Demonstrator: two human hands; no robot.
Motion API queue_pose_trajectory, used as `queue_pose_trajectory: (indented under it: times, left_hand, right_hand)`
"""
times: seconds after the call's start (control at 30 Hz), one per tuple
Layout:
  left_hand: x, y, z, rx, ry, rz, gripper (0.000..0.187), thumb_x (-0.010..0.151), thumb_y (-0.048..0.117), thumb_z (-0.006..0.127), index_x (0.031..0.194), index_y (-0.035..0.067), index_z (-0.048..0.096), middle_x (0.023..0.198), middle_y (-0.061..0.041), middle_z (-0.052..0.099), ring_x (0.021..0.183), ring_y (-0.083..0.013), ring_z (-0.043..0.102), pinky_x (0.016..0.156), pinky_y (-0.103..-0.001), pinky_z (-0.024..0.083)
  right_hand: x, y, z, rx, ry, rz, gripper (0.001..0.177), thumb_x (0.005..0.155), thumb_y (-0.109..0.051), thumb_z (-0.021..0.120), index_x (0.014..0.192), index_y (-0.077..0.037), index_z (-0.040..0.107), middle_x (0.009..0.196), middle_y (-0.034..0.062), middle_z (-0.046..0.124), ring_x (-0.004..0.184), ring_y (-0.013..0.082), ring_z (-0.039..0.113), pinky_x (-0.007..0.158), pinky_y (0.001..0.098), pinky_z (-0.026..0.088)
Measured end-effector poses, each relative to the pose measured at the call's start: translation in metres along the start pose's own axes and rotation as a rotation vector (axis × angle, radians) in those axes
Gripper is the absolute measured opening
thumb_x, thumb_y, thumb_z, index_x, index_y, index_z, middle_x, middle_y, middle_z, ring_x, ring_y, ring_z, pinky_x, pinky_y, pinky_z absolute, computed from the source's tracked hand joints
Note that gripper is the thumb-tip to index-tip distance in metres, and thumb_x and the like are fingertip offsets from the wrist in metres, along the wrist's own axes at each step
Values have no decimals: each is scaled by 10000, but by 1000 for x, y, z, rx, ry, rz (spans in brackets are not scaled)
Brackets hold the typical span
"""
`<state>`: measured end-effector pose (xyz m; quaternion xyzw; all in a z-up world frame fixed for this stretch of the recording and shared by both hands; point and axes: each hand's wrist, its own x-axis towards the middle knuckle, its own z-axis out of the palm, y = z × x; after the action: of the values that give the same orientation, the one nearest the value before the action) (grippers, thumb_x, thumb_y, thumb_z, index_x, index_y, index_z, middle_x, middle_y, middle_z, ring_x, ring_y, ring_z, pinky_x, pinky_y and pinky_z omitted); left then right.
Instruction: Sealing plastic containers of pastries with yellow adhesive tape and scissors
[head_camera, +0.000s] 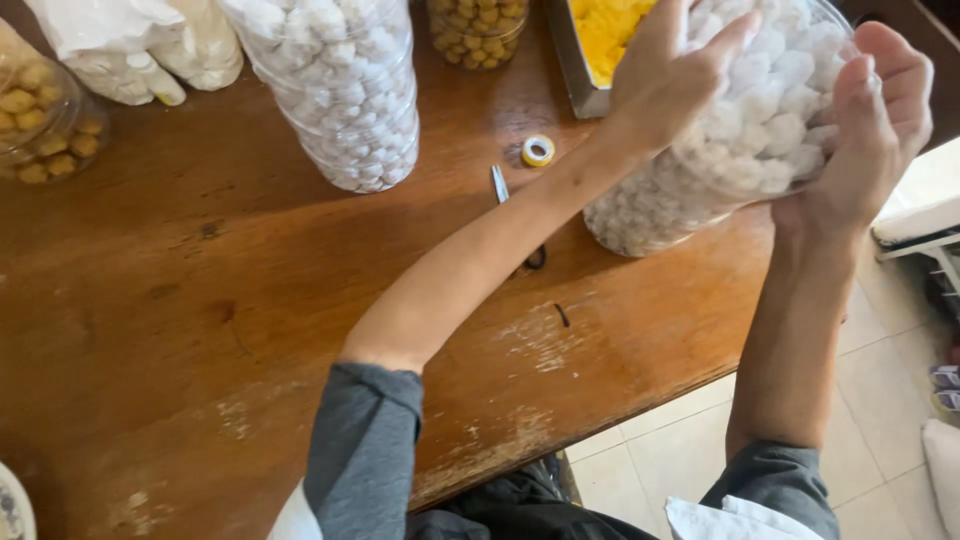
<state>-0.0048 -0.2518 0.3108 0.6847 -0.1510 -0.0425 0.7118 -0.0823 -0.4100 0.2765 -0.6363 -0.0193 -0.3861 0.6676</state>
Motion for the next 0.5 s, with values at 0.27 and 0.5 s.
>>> queue_pose_trajectory:
  times: [0.27,0.5]
  left_hand:
    - [43,-38,53,36,-77,-39,688,758,506,516,1381,212,523,1464,-41,657,1335,-298,637,1080,-442,424]
    - [44,-38,47,60,-94,52,573,722,417,616,1215,126,593,1227,-88,751,1185,-320,717,985,-453,528]
  right_hand:
    - [28,23,-42,18,122,148,280,928,-258,803,1124,-93,689,991,25,676,893,159,699,791,304,622]
    - [36,28,-46,-96,74,182,508,855,-474,846,1148,-95,679,909,0,629,804,114,645,725,260,556]
